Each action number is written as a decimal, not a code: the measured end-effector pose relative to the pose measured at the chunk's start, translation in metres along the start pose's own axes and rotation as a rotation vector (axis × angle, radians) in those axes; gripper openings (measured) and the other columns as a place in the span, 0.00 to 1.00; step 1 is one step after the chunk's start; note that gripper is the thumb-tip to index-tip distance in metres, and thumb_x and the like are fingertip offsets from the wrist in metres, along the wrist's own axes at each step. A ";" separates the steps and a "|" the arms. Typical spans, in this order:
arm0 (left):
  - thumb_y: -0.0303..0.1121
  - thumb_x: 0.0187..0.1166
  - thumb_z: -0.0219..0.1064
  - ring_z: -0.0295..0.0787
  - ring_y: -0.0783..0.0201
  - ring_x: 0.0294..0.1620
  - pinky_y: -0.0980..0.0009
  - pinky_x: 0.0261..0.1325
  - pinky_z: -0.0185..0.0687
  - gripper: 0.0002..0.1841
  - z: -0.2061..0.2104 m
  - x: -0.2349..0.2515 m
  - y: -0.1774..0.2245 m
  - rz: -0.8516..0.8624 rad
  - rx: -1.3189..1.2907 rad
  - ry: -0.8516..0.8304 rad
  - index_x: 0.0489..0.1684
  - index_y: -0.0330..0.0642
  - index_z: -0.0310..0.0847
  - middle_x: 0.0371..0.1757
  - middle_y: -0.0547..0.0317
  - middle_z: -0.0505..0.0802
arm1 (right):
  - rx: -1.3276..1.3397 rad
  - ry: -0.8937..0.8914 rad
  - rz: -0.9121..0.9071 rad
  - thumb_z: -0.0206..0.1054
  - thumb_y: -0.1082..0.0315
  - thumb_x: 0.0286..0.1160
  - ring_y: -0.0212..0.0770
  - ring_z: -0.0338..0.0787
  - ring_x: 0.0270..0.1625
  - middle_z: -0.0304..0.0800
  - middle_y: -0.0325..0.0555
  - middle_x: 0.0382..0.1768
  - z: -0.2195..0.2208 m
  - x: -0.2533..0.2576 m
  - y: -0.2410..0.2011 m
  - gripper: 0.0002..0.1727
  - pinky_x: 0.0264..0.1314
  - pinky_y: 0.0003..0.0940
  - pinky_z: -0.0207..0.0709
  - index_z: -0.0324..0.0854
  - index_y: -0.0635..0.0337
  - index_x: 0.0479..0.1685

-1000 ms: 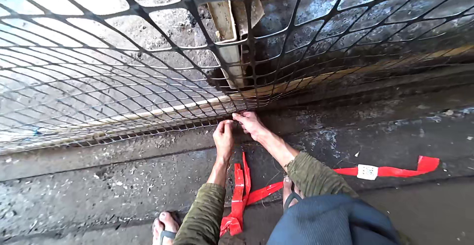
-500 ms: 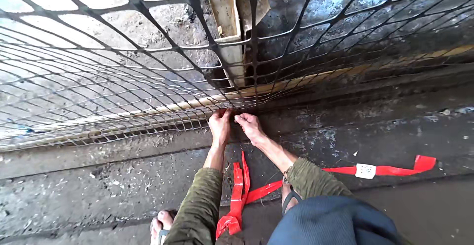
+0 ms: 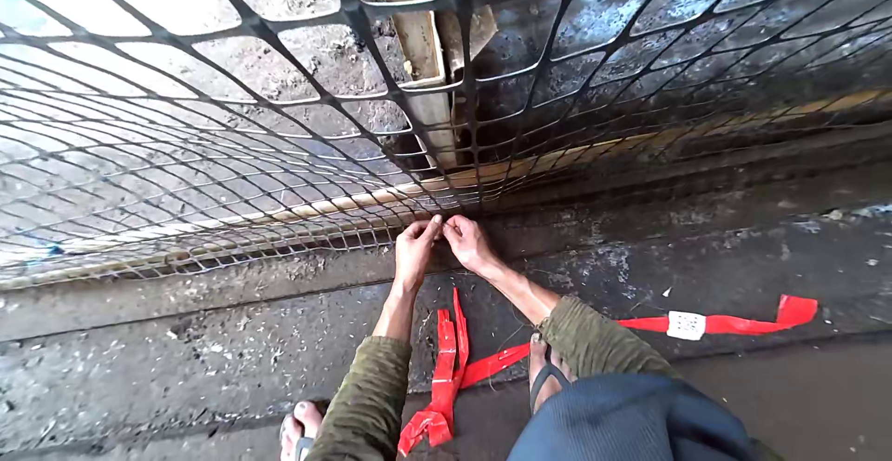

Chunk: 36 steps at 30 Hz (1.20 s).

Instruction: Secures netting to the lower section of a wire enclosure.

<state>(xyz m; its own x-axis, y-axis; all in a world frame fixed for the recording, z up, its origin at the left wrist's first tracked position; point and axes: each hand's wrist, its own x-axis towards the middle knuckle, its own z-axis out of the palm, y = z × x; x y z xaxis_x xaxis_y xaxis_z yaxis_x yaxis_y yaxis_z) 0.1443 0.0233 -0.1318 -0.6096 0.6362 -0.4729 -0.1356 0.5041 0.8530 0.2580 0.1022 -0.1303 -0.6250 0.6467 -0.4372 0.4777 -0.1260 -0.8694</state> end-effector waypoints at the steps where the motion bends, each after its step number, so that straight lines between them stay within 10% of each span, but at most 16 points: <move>1: 0.36 0.83 0.70 0.89 0.69 0.39 0.70 0.47 0.85 0.12 0.000 0.000 0.004 -0.047 -0.016 -0.024 0.49 0.33 0.89 0.39 0.56 0.94 | -0.050 -0.020 0.003 0.56 0.64 0.90 0.43 0.89 0.47 0.91 0.54 0.42 -0.001 -0.002 -0.002 0.16 0.59 0.43 0.80 0.85 0.67 0.51; 15: 0.35 0.89 0.62 0.86 0.66 0.38 0.65 0.48 0.83 0.12 0.011 0.007 0.027 -0.134 0.099 -0.031 0.47 0.35 0.87 0.38 0.54 0.91 | -0.196 -0.105 -0.107 0.55 0.64 0.90 0.48 0.91 0.51 0.92 0.58 0.46 -0.004 -0.001 0.002 0.18 0.63 0.45 0.81 0.85 0.68 0.57; 26: 0.34 0.91 0.57 0.88 0.68 0.43 0.65 0.56 0.83 0.13 -0.001 0.006 0.004 0.042 0.214 -0.141 0.50 0.35 0.86 0.41 0.55 0.92 | -0.255 -0.175 0.137 0.51 0.64 0.92 0.51 0.87 0.67 0.91 0.58 0.59 -0.013 0.000 -0.020 0.19 0.74 0.49 0.75 0.84 0.63 0.63; 36: 0.30 0.90 0.56 0.76 0.76 0.25 0.78 0.34 0.72 0.12 0.004 -0.024 0.029 0.008 0.016 -0.083 0.39 0.38 0.84 0.27 0.68 0.85 | -0.339 -0.158 0.164 0.54 0.66 0.90 0.55 0.84 0.72 0.90 0.58 0.62 -0.005 0.011 -0.022 0.17 0.79 0.52 0.72 0.87 0.62 0.62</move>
<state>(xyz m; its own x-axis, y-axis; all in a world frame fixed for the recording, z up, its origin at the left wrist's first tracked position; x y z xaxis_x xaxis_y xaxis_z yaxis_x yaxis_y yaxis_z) 0.1588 0.0248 -0.0969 -0.5437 0.6859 -0.4837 -0.1180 0.5081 0.8532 0.2434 0.1163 -0.1147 -0.5979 0.5122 -0.6166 0.7388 0.0538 -0.6718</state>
